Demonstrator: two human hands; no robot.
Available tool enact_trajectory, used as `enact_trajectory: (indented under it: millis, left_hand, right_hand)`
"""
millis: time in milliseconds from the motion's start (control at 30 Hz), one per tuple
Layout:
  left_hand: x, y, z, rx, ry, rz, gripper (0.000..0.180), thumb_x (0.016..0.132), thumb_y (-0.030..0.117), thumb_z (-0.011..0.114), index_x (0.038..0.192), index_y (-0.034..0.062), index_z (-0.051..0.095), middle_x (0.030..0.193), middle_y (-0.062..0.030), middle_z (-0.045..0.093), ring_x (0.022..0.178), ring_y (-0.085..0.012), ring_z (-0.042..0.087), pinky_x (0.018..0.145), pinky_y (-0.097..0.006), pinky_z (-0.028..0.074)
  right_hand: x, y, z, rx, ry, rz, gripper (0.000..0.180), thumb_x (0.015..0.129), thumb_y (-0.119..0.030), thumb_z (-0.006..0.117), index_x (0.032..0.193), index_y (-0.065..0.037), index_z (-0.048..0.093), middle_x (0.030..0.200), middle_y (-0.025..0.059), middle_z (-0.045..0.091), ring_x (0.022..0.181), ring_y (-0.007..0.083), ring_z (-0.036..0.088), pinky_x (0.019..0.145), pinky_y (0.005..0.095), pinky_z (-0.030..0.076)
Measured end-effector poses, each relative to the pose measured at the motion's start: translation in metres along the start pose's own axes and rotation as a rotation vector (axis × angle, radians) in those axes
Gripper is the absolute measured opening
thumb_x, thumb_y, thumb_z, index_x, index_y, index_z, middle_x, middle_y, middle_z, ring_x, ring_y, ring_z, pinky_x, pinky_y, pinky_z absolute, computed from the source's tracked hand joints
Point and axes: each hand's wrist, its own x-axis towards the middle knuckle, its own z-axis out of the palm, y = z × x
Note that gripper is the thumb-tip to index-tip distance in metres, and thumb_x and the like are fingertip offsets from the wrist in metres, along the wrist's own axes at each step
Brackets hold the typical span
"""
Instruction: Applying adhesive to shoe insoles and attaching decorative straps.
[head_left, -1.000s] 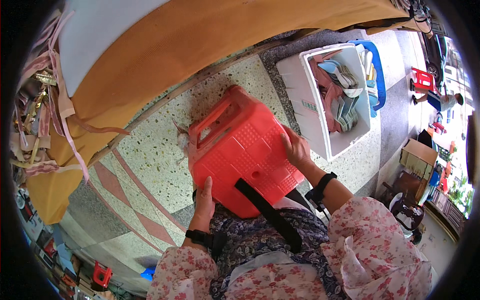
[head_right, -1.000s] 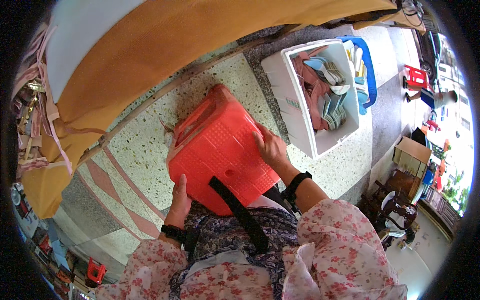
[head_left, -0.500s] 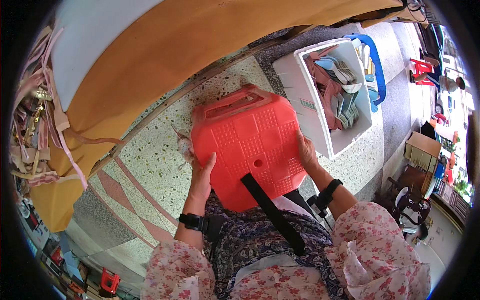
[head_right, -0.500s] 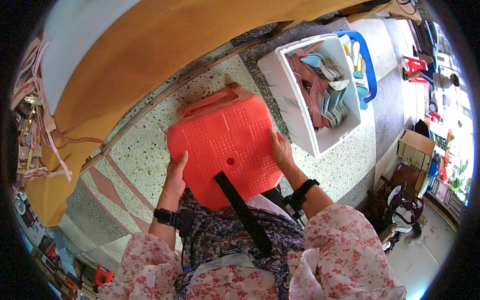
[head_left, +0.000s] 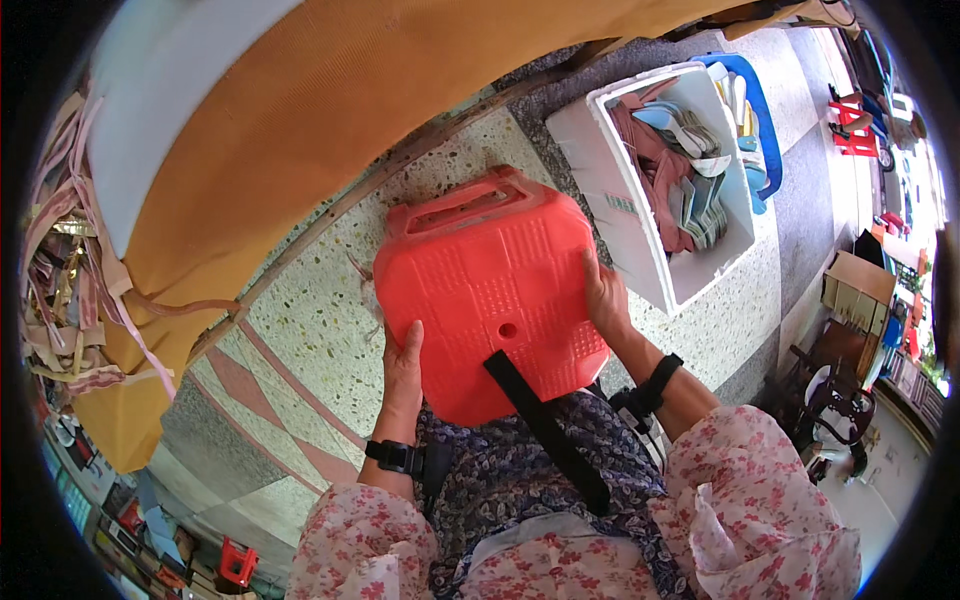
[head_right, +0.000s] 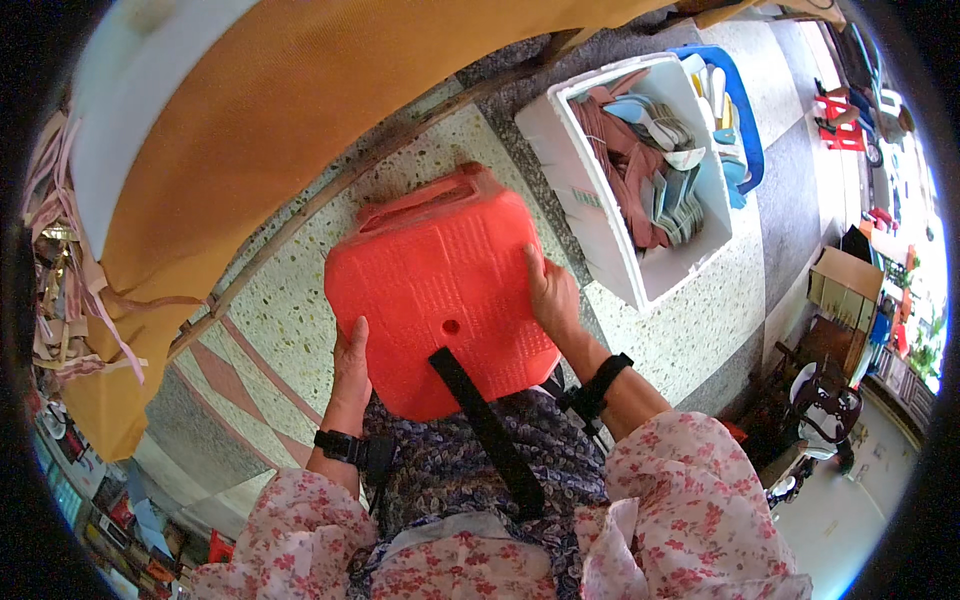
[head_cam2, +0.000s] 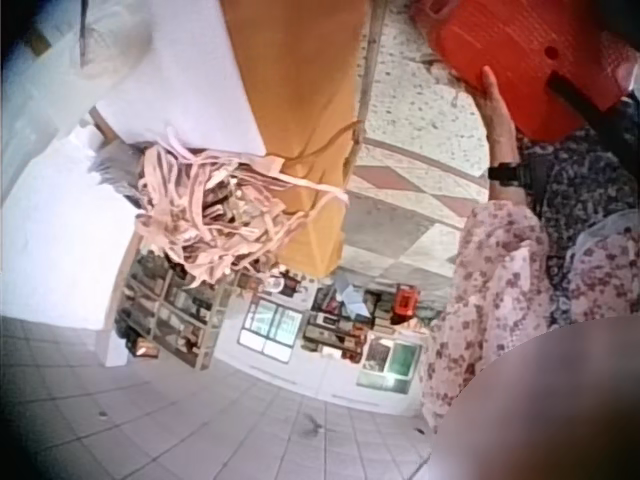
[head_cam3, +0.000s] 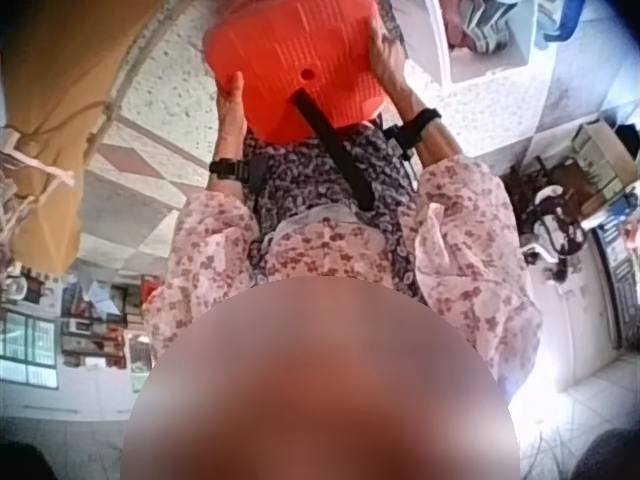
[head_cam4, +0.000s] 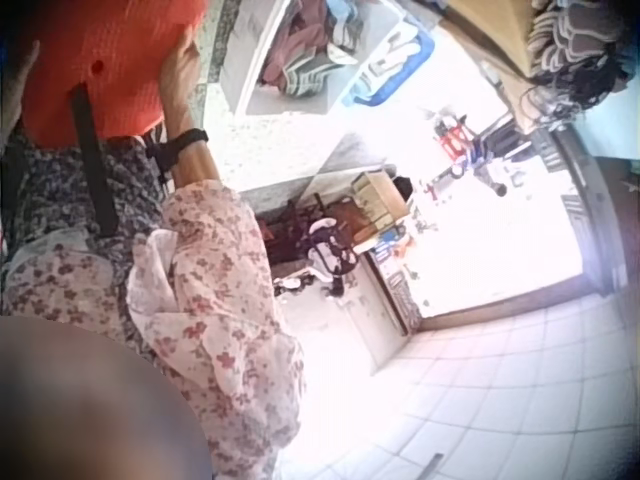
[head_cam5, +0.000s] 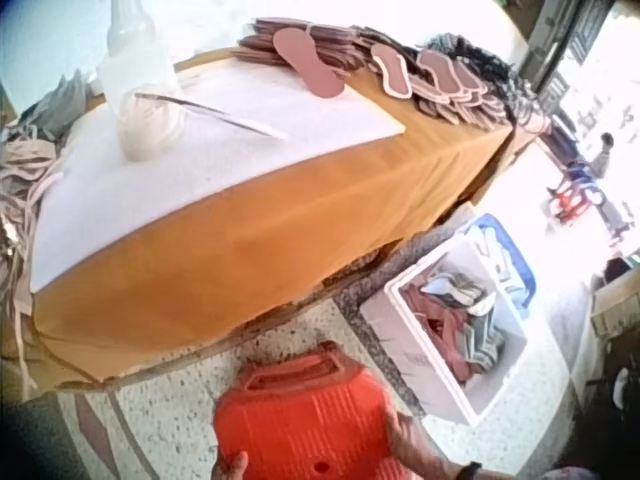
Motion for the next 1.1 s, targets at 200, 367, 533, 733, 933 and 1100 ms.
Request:
enact_trajectory:
  millis: [200,367,533,733,933,1100]
  left_hand:
    - [-0.013,-0.001,0.010,-0.145,0.061,-0.016,0.076,0.092,0.045,0.057,0.148,0.0067,0.022,0.144,-0.0123,0.037,0.127,-0.0256,0.042,0.106,-0.039,0.037]
    - [-0.008,-0.010,0.007,-0.131,0.090,-0.012,0.078,0.092,0.045,0.056,0.149,0.0061,0.018,0.146,-0.0130,0.034,0.128,-0.0263,0.041,0.107,-0.039,0.036]
    - [-0.001,-0.022,-0.003,-0.094,0.074,0.020,0.077,0.092,0.047,0.056,0.148,0.0077,0.022,0.144,-0.0128,0.038,0.130,-0.0274,0.041,0.106,-0.043,0.038]
    - [-0.034,0.048,-0.020,0.439,0.158,0.146,0.078,0.091,0.040,0.060,0.147,0.0012,0.023,0.138,-0.0228,0.043,0.123,-0.0333,0.045,0.100,-0.040,0.039]
    - [-0.105,0.208,-0.079,0.907,0.235,1.072,0.040,0.089,0.006,0.060,0.126,-0.0044,0.052,0.118,-0.0212,0.058,0.109,-0.0352,0.058,0.090,-0.040,0.048]
    - [-0.141,0.320,-0.141,1.246,0.404,1.277,0.044,0.089,0.006,0.058,0.131,-0.0024,0.050,0.134,-0.0193,0.050,0.123,-0.0350,0.050,0.098,-0.041,0.044]
  right_hand:
    - [0.018,-0.031,-0.009,-0.088,-0.060,-0.040,0.076,0.090,-0.068,0.030,0.090,0.001,0.064,0.082,0.0336,0.059,0.088,0.0487,0.058,0.078,0.0521,0.043]
    - [0.022,-0.027,0.000,-0.114,0.012,-0.061,0.079,0.089,-0.070,0.029,0.089,0.000,0.065,0.084,0.0327,0.061,0.090,0.0483,0.059,0.080,0.0513,0.045]
    - [0.027,-0.024,-0.005,-0.154,-0.023,-0.126,0.078,0.090,-0.068,0.030,0.106,0.001,0.062,0.094,0.0333,0.061,0.098,0.0466,0.058,0.087,0.0491,0.043]
    - [0.010,-0.053,-0.060,0.045,0.189,-0.434,0.070,0.094,-0.049,0.048,0.140,0.002,0.034,0.139,0.0274,0.039,0.131,0.0418,0.036,0.109,0.0431,0.029]
    - [-0.036,-0.204,-0.137,-0.281,0.507,-0.841,0.075,0.089,-0.037,0.062,0.146,-0.005,0.025,0.146,0.0221,0.030,0.132,0.0406,0.034,0.106,0.0481,0.032]
    - [-0.073,-0.284,-0.118,-0.393,0.383,-0.873,0.080,0.083,-0.029,0.068,0.147,-0.009,0.025,0.151,0.0171,0.025,0.135,0.0396,0.031,0.107,0.0477,0.031]
